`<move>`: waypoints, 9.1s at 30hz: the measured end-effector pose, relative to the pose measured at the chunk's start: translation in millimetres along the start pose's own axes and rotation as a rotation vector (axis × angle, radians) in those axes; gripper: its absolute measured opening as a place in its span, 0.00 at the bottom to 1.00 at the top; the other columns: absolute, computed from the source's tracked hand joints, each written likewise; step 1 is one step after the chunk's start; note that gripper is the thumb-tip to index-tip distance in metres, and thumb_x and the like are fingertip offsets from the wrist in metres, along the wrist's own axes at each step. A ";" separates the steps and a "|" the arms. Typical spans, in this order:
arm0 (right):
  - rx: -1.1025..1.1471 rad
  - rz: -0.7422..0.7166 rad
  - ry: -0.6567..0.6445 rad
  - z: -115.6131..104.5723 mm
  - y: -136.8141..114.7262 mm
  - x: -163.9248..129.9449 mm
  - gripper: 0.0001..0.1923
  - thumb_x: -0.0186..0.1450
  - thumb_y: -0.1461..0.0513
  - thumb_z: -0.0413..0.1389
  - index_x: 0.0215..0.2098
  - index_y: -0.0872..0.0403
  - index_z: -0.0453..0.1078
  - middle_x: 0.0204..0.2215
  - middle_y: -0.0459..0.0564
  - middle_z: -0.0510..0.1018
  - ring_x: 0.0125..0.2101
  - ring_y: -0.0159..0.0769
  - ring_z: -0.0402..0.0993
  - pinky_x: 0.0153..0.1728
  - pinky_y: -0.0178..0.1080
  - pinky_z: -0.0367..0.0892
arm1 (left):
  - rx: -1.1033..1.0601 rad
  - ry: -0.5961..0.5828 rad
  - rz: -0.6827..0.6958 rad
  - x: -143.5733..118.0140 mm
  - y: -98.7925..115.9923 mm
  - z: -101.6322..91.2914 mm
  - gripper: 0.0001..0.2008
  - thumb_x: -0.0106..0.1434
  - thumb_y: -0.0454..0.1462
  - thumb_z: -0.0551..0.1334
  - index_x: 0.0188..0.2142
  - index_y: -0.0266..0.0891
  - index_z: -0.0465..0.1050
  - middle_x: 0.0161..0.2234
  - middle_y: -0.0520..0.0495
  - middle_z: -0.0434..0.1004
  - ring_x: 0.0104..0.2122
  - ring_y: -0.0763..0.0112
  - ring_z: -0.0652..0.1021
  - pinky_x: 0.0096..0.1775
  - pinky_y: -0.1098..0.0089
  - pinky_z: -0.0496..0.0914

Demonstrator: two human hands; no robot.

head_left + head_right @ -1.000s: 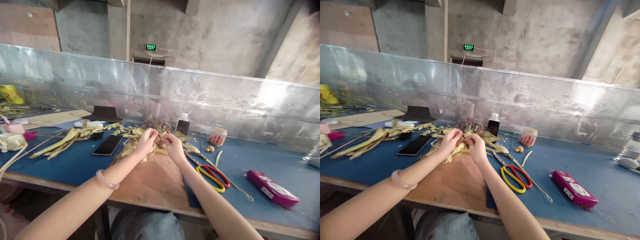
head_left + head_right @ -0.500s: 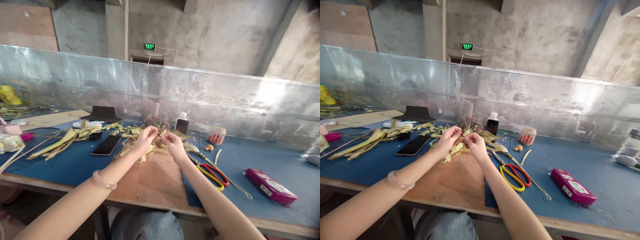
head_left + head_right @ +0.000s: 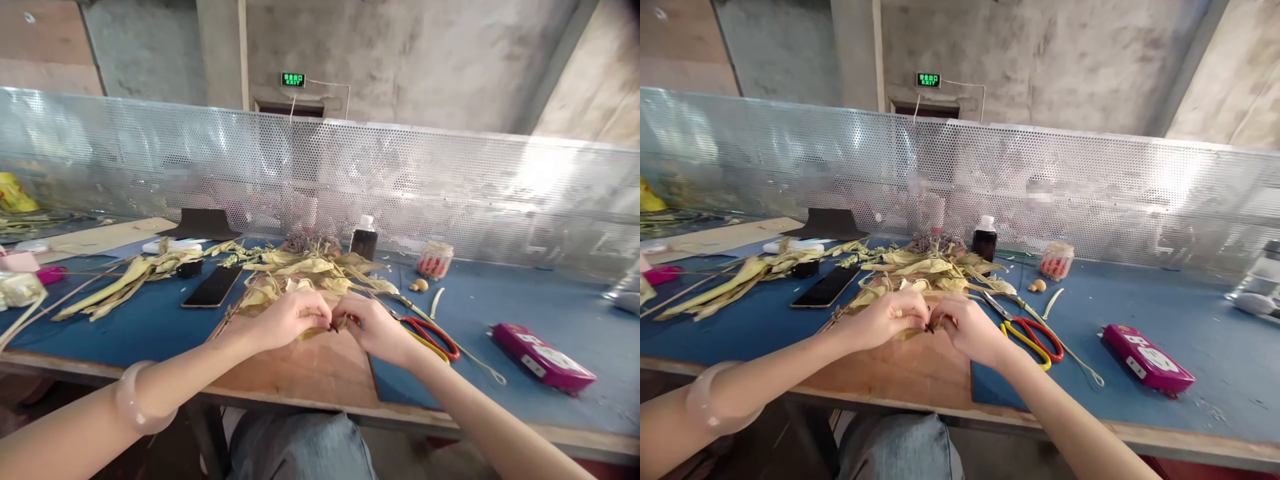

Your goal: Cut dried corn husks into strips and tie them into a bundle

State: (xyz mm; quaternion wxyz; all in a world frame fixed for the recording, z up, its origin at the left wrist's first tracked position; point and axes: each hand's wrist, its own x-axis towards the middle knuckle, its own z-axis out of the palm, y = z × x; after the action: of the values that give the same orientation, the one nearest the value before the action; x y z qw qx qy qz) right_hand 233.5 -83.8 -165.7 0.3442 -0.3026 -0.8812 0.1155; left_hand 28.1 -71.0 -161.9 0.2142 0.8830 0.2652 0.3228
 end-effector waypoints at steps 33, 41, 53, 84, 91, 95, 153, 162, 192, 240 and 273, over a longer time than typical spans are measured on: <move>-0.593 -0.076 0.049 63.6 -55.4 -53.9 0.07 0.62 0.70 0.52 0.28 0.56 0.68 0.25 0.49 0.71 0.26 0.37 0.66 0.21 0.37 0.59 | 0.309 0.111 -0.262 -65.8 34.5 45.4 0.05 0.63 0.34 0.56 0.31 0.42 0.69 0.33 0.52 0.76 0.36 0.67 0.73 0.41 0.64 0.61; -0.583 -0.091 0.090 70.1 -52.8 -61.4 0.10 0.63 0.72 0.46 0.30 0.56 0.67 0.26 0.52 0.69 0.26 0.38 0.63 0.24 0.38 0.64 | 0.284 0.173 -0.360 -69.0 29.8 51.1 0.05 0.62 0.37 0.58 0.30 0.43 0.72 0.30 0.52 0.76 0.34 0.66 0.73 0.40 0.65 0.62; -0.359 -0.143 0.053 55.4 -49.7 -51.5 0.10 0.68 0.68 0.43 0.35 0.55 0.66 0.31 0.53 0.71 0.32 0.39 0.65 0.32 0.39 0.65 | 0.171 0.096 -0.385 -66.9 31.0 45.3 0.04 0.59 0.33 0.59 0.29 0.43 0.72 0.32 0.52 0.77 0.37 0.65 0.73 0.40 0.65 0.61; -0.366 -0.203 0.044 50.8 -39.6 -46.6 0.09 0.67 0.69 0.45 0.35 0.58 0.68 0.29 0.52 0.71 0.31 0.37 0.61 0.32 0.40 0.58 | -0.117 -0.066 -0.523 -61.8 30.0 26.1 0.06 0.55 0.39 0.62 0.31 0.40 0.75 0.32 0.52 0.76 0.34 0.68 0.74 0.37 0.71 0.67; -0.315 -0.088 0.089 49.5 -44.9 -49.9 0.08 0.67 0.67 0.47 0.39 0.57 0.67 0.32 0.53 0.71 0.34 0.39 0.63 0.34 0.41 0.59 | -0.150 -0.017 -0.595 -61.7 30.8 27.4 0.08 0.57 0.41 0.62 0.30 0.40 0.76 0.30 0.52 0.76 0.32 0.69 0.74 0.35 0.71 0.66; -0.165 0.080 0.076 51.8 -47.9 -52.2 0.03 0.65 0.65 0.52 0.35 0.54 0.67 0.30 0.50 0.71 0.33 0.39 0.63 0.34 0.41 0.60 | -0.162 -0.045 -0.596 -60.5 32.0 25.0 0.09 0.58 0.42 0.61 0.30 0.39 0.75 0.30 0.52 0.76 0.33 0.68 0.74 0.35 0.71 0.65; 0.329 0.397 -0.081 42.5 -46.3 -38.5 0.03 0.62 0.64 0.55 0.32 0.53 0.71 0.29 0.44 0.74 0.29 0.30 0.69 0.30 0.32 0.64 | -0.143 -0.241 -0.565 -57.8 31.2 4.7 0.09 0.59 0.41 0.58 0.33 0.40 0.74 0.33 0.52 0.77 0.35 0.66 0.75 0.37 0.70 0.65; 0.335 0.497 -0.169 42.8 -44.0 -30.1 0.02 0.59 0.63 0.59 0.29 0.53 0.74 0.25 0.42 0.76 0.27 0.29 0.66 0.28 0.31 0.61 | -0.161 -0.173 -0.558 -60.7 32.7 5.5 0.09 0.60 0.42 0.58 0.33 0.41 0.74 0.33 0.52 0.78 0.35 0.67 0.75 0.37 0.71 0.65; -0.058 0.303 -0.107 68.1 -44.4 -13.3 0.06 0.53 0.71 0.51 0.24 0.55 0.65 0.22 0.45 0.70 0.22 0.28 0.62 0.24 0.31 0.57 | -0.059 0.028 -0.550 -63.0 25.9 7.3 0.08 0.60 0.41 0.59 0.30 0.40 0.72 0.37 0.51 0.66 0.35 0.71 0.72 0.41 0.70 0.66; 0.618 0.480 -0.410 34.5 -27.9 -6.1 0.06 0.61 0.63 0.53 0.32 0.56 0.71 0.27 0.47 0.76 0.28 0.30 0.72 0.32 0.32 0.66 | -0.002 0.081 -0.472 -73.4 23.3 19.1 0.06 0.58 0.35 0.59 0.31 0.42 0.75 0.30 0.55 0.80 0.30 0.72 0.77 0.34 0.75 0.69; -0.043 0.311 -0.147 50.4 -36.2 -28.5 0.09 0.54 0.73 0.48 0.25 0.53 0.57 0.22 0.42 0.65 0.21 0.26 0.58 0.22 0.30 0.56 | 0.030 0.025 -0.430 -70.1 8.8 25.8 0.04 0.59 0.34 0.55 0.29 0.41 0.68 0.31 0.52 0.78 0.28 0.72 0.75 0.30 0.74 0.68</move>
State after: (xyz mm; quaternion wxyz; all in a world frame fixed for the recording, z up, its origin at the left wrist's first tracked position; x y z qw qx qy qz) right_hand 199.4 -129.6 -203.1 0.2502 -0.4332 -0.8490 0.1701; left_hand 2.9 -125.6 -207.1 0.2615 0.8051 0.4549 0.2767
